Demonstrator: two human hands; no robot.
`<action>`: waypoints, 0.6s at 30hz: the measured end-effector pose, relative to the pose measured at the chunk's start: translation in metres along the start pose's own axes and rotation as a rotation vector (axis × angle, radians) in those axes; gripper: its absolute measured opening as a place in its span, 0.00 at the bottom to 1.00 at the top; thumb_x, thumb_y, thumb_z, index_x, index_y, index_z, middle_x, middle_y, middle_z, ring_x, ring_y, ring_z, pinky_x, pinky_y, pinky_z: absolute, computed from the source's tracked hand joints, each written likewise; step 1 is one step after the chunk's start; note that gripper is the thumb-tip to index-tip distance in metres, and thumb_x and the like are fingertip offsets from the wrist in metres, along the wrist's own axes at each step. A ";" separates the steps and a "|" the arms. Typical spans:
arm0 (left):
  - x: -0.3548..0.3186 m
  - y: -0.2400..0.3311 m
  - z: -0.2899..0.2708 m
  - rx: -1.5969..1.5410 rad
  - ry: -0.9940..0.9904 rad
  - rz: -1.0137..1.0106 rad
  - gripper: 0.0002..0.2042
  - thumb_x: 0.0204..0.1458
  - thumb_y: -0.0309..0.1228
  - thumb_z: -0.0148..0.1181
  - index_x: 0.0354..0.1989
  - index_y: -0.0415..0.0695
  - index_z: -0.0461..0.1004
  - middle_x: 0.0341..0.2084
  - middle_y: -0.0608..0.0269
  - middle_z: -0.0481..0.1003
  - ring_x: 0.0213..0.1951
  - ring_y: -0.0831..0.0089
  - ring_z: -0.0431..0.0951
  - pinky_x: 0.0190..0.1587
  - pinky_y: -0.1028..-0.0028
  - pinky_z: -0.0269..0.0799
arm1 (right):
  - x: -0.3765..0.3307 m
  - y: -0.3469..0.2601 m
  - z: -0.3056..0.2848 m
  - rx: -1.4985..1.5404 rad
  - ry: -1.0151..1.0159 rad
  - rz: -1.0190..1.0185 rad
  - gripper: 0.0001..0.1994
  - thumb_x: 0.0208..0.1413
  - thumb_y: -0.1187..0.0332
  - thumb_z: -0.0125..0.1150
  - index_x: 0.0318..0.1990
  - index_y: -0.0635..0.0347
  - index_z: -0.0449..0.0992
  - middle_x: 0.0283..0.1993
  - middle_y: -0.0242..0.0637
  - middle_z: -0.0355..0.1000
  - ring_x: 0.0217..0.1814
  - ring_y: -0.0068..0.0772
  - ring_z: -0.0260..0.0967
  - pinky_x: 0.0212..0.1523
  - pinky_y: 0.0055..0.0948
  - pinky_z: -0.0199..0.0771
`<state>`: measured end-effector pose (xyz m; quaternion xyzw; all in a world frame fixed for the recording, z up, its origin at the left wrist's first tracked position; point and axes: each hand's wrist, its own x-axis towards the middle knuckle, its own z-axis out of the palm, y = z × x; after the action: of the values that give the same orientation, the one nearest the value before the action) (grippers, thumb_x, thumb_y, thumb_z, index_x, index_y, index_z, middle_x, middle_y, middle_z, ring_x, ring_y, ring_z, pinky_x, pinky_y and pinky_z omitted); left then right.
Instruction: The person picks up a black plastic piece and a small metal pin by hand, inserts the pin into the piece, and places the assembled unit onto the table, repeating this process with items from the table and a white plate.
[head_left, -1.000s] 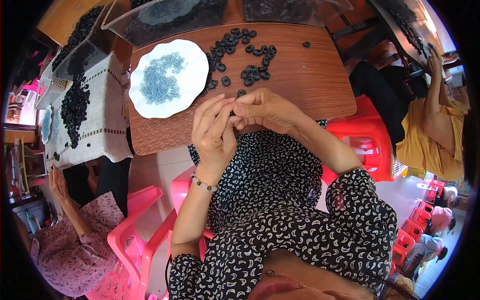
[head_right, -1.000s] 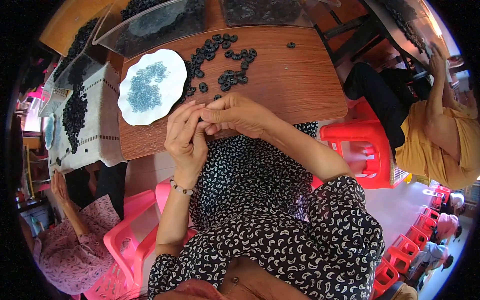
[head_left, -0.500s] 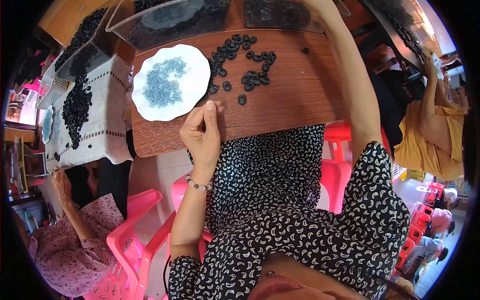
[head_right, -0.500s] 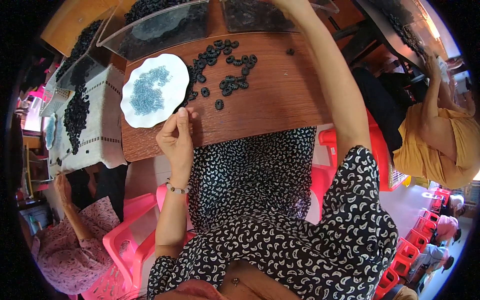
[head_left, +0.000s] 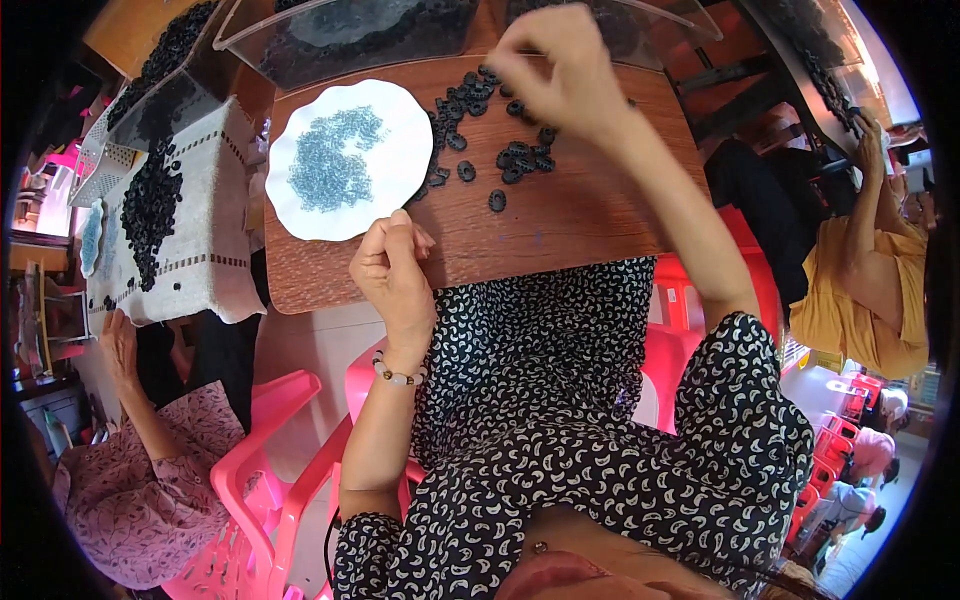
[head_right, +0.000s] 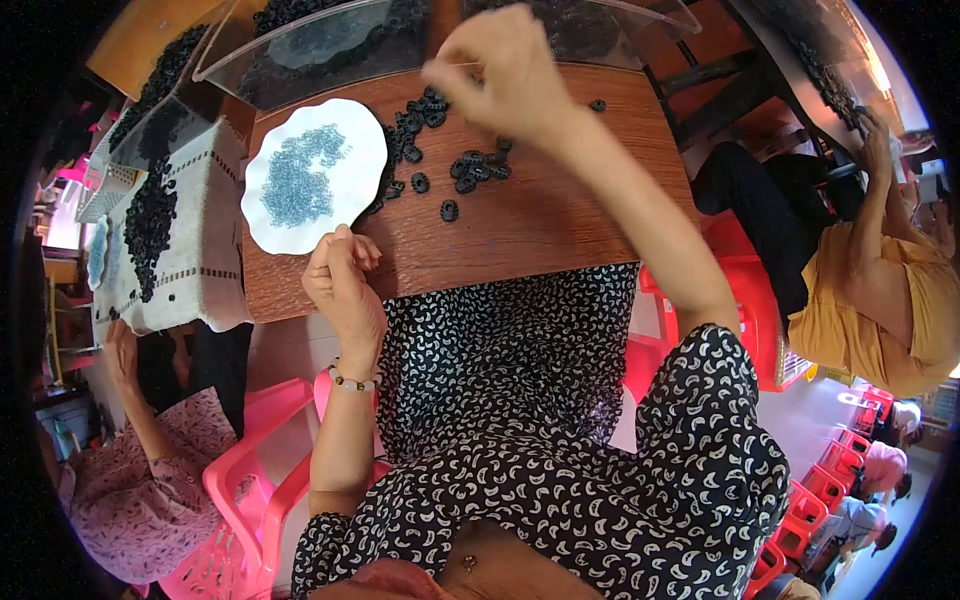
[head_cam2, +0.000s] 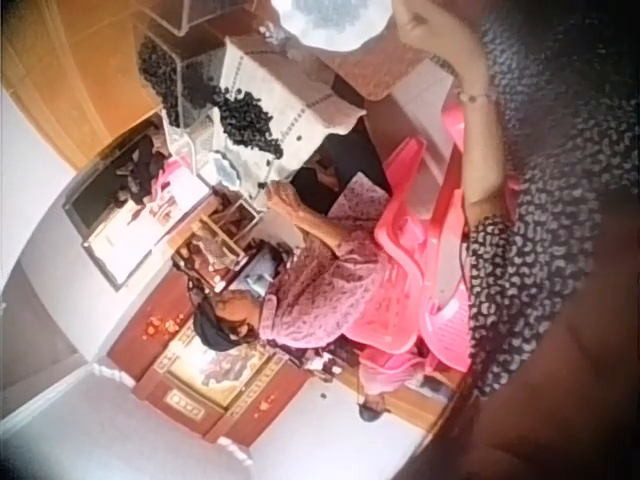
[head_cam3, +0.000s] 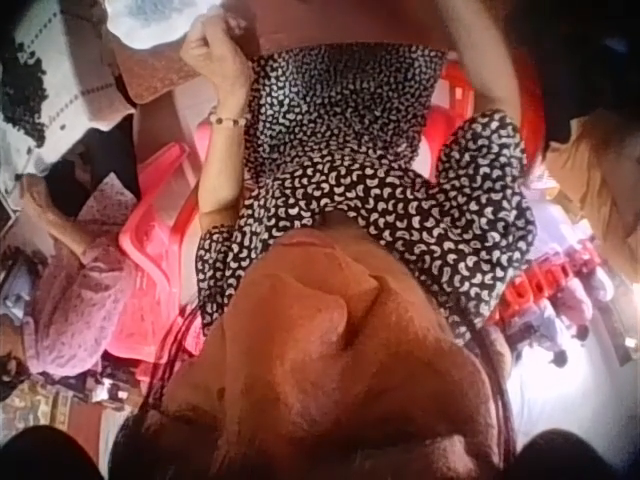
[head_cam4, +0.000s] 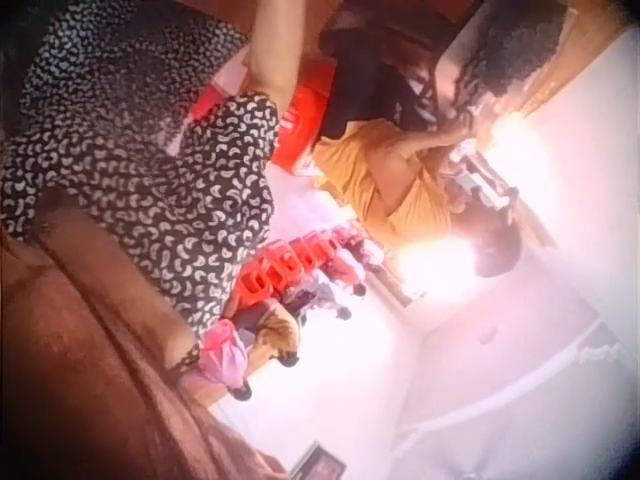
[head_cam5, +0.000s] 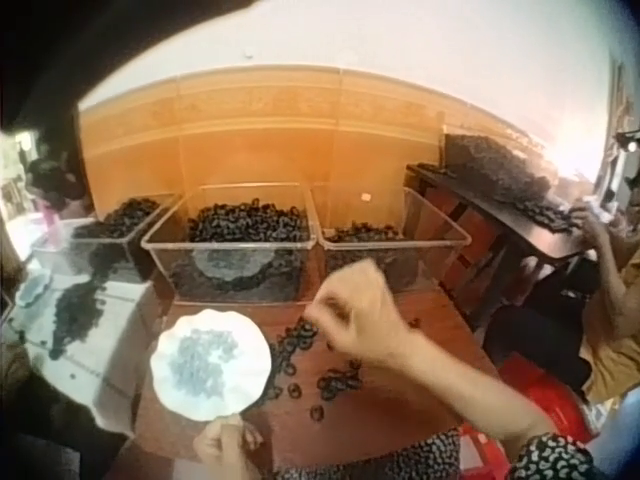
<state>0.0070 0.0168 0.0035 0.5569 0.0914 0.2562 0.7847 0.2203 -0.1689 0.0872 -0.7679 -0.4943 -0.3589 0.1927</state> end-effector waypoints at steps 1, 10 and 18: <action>0.000 0.000 -0.001 0.014 -0.002 0.003 0.18 0.67 0.30 0.53 0.21 0.42 0.67 0.19 0.67 0.66 0.26 0.78 0.67 0.31 0.75 0.62 | -0.006 -0.023 0.008 0.054 -0.011 0.022 0.10 0.52 0.60 0.72 0.36 0.51 0.79 0.39 0.31 0.77 0.46 0.37 0.70 0.48 0.38 0.63; -0.002 0.004 0.001 0.019 0.022 -0.028 0.17 0.67 0.30 0.53 0.22 0.42 0.66 0.20 0.67 0.67 0.27 0.78 0.67 0.31 0.76 0.61 | -0.045 -0.101 0.045 0.211 -0.180 0.219 0.19 0.44 0.52 0.78 0.35 0.50 0.77 0.44 0.30 0.71 0.54 0.40 0.61 0.52 0.43 0.54; 0.000 0.000 -0.001 0.005 0.019 -0.011 0.18 0.67 0.29 0.53 0.21 0.41 0.68 0.20 0.67 0.69 0.26 0.80 0.66 0.31 0.77 0.62 | -0.038 -0.122 0.057 0.056 -0.212 0.333 0.28 0.37 0.39 0.77 0.32 0.53 0.76 0.39 0.33 0.67 0.49 0.41 0.59 0.52 0.47 0.50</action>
<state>0.0066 0.0175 0.0030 0.5560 0.1025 0.2570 0.7837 0.1215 -0.1026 0.0136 -0.8669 -0.3877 -0.2254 0.2176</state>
